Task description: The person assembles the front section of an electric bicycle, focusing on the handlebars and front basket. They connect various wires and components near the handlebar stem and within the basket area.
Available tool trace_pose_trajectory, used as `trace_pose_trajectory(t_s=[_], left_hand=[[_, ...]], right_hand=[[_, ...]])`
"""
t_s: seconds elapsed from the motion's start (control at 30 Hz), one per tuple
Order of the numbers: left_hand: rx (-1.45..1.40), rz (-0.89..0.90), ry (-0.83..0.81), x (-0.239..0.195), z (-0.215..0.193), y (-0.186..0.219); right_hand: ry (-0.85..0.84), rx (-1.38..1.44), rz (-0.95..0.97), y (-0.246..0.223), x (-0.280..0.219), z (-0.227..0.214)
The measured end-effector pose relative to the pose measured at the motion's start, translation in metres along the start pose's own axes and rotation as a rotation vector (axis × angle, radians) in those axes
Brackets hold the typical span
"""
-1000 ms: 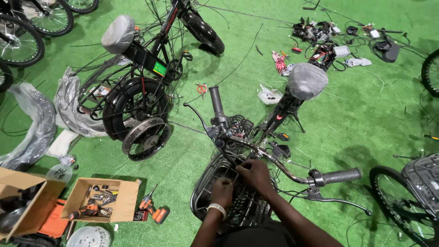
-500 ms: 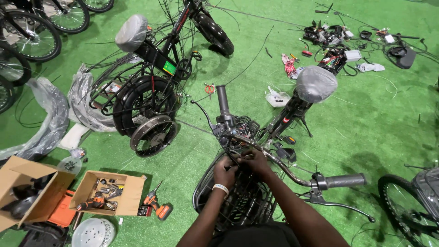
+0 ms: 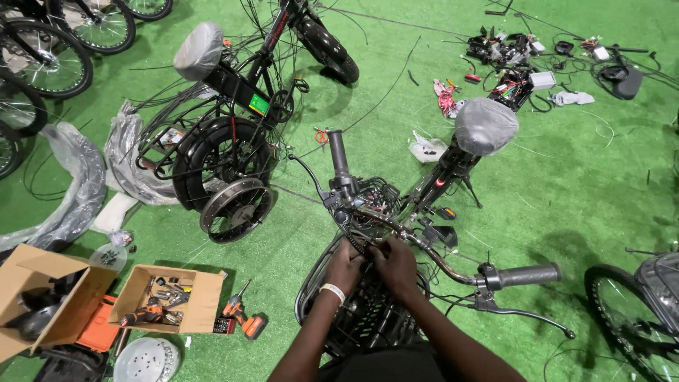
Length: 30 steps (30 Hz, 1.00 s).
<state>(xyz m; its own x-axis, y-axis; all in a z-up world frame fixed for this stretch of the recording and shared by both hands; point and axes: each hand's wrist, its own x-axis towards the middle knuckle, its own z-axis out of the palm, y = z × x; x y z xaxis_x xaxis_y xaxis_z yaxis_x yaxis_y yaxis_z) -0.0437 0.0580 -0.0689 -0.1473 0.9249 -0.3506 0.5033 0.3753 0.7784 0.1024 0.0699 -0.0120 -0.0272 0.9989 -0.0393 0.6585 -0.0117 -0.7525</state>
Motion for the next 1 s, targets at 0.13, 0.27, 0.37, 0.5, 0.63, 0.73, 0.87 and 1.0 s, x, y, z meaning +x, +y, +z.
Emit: trace_pose_trajectory(t_s=[0.13, 0.27, 0.37, 0.5, 0.63, 0.73, 0.87, 1.0], left_hand=[[-0.101, -0.126, 0.024, -0.034, 0.015, 0.013], [-0.719, -0.232, 0.145, -0.040, 0.041, -0.006], [-1.129, -0.388, 0.102, -0.052, 0.032, 0.018], [-1.023, -0.471, 0.180, -0.086, 0.022, 0.053], [-0.888, -0.536, 0.247, -0.091, 0.024, 0.059], [-0.589, -0.393, 0.224, -0.063, 0.048, 0.007], [-0.541, -0.155, 0.241, -0.032, 0.040, 0.018], [-0.446, -0.210, 0.241, 0.017, 0.059, -0.020]], right_hand=[[0.013, 0.094, 0.080, -0.009, -0.031, -0.017], [-0.190, -0.031, 0.205, -0.018, -0.049, -0.033], [-0.240, -0.060, 0.192, -0.033, -0.039, -0.038], [-0.352, 0.494, 0.405, -0.049, -0.036, -0.028], [-0.284, 0.462, 0.354, -0.034, -0.019, -0.021], [-0.312, -0.011, 0.142, -0.031, -0.009, -0.039], [-0.273, 0.062, -0.155, -0.004, 0.027, -0.037], [-0.370, 0.251, -0.203, 0.026, 0.047, -0.016]])
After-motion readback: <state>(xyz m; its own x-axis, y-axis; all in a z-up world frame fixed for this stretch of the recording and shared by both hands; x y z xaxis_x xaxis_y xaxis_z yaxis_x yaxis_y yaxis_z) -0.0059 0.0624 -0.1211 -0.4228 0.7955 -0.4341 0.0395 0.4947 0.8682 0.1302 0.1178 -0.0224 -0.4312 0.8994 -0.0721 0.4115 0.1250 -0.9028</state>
